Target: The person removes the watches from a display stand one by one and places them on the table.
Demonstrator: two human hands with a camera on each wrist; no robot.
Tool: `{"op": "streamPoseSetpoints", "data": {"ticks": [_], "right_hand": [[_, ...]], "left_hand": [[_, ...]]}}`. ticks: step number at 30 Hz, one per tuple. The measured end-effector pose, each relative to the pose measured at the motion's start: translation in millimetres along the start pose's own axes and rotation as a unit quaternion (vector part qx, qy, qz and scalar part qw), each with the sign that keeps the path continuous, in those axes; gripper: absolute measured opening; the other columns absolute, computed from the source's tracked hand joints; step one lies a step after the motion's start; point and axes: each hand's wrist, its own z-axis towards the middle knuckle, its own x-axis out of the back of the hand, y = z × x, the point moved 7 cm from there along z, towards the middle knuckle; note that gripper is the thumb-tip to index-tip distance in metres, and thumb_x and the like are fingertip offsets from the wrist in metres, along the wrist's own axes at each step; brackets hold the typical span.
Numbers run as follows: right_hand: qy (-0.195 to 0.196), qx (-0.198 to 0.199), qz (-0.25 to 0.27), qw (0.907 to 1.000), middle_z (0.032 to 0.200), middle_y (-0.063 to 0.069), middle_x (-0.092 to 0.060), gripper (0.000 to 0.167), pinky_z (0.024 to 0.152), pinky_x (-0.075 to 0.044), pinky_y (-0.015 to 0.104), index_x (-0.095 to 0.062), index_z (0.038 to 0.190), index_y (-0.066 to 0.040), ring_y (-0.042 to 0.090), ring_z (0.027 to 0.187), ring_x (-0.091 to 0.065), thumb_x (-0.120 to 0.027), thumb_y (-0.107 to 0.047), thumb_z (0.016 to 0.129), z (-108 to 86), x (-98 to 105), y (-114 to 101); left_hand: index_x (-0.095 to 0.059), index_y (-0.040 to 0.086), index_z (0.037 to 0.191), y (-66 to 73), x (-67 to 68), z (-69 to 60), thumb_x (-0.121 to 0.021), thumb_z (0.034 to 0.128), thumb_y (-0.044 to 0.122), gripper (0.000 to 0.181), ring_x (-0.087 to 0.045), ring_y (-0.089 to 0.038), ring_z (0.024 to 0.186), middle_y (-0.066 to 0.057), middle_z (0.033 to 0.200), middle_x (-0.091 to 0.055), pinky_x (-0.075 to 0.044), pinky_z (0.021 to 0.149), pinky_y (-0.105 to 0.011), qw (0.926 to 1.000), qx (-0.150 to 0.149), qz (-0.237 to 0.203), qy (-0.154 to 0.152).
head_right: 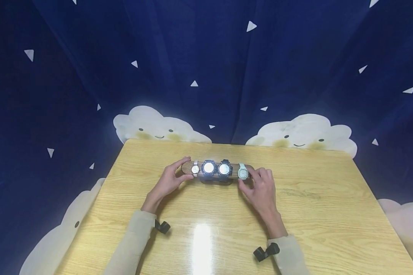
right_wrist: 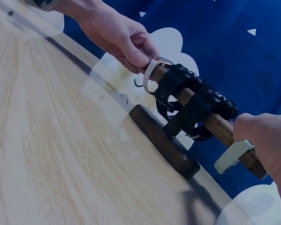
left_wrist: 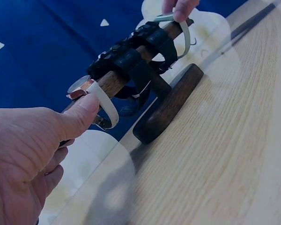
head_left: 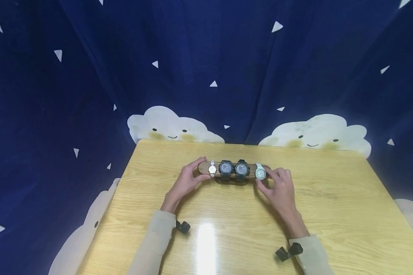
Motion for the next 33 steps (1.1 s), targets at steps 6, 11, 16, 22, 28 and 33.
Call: {"op": "streamPoseSetpoints", "data": {"ticks": [6, 11, 16, 22, 28, 33], "right_hand": [[-0.003, -0.002, -0.002, 1.0, 0.081, 0.008, -0.055, 0.046, 0.069, -0.027, 0.029, -0.076, 0.111, 0.006, 0.025, 0.08, -0.041, -0.088, -0.019, 0.074, 0.2, 0.5, 0.2], [-0.003, -0.005, -0.003, 1.0, 0.081, 0.008, -0.055, 0.046, 0.069, -0.026, 0.028, -0.076, 0.111, 0.006, 0.026, 0.079, -0.041, -0.087, -0.021, 0.075, -0.2, 0.8, 1.9], [-0.001, -0.006, -0.001, 1.0, 0.081, 0.01, -0.056, 0.046, 0.069, -0.027, 0.028, -0.076, 0.109, 0.007, 0.026, 0.079, -0.041, -0.086, -0.021, 0.075, -0.1, 0.8, 3.1], [0.003, -0.009, -0.004, 1.0, 0.081, 0.008, -0.056, 0.045, 0.068, -0.026, 0.027, -0.076, 0.109, 0.007, 0.025, 0.079, -0.04, -0.086, -0.021, 0.074, 0.4, 2.6, 3.1], [0.003, -0.012, -0.004, 0.9999, 0.08, 0.008, -0.056, 0.045, 0.068, -0.027, 0.028, -0.077, 0.108, 0.007, 0.025, 0.079, -0.04, -0.086, -0.02, 0.073, 0.2, 3.6, 3.9], [0.001, -0.012, -0.005, 0.9999, 0.08, 0.009, -0.055, 0.046, 0.069, -0.028, 0.029, -0.076, 0.107, 0.007, 0.026, 0.079, -0.041, -0.087, -0.02, 0.072, 0.2, 3.9, 5.2]], "left_hand": [[-0.056, 0.013, 0.151, -0.1, -0.2, -0.2, -0.085, 0.0869, 0.02, 0.071, -0.041, -0.031, 0.15, -0.015, 0.159, -0.047, -0.029, 0.126, -0.044, 1.0, 0.0, 0.0, 0.0], [-0.055, 0.014, 0.151, -0.4, -0.2, -0.3, -0.085, 0.0869, 0.021, 0.071, -0.041, -0.03, 0.15, -0.012, 0.16, -0.047, -0.029, 0.126, -0.043, 1.0, 0.004, 0.0, -0.002], [-0.055, 0.014, 0.151, 0.0, 0.3, -0.5, -0.085, 0.087, 0.022, 0.071, -0.041, -0.03, 0.15, -0.012, 0.16, -0.048, -0.029, 0.126, -0.044, 1.0, 0.006, 0.003, -0.003], [-0.056, 0.013, 0.151, 1.8, 0.9, -1.3, -0.085, 0.0868, 0.021, 0.071, -0.041, -0.031, 0.15, -0.013, 0.159, -0.048, -0.029, 0.126, -0.045, 1.0, 0.002, 0.006, -0.004], [-0.056, 0.013, 0.151, 1.2, 0.6, -1.3, -0.084, 0.0873, 0.02, 0.07, -0.041, -0.03, 0.15, -0.012, 0.16, -0.047, -0.028, 0.127, -0.043, 0.9999, 0.008, 0.008, -0.004], [-0.055, 0.014, 0.152, 0.7, 0.1, -0.9, -0.084, 0.0877, 0.021, 0.071, -0.04, -0.029, 0.151, -0.012, 0.16, -0.047, -0.028, 0.126, -0.042, 0.9999, 0.01, 0.009, -0.005]]}}
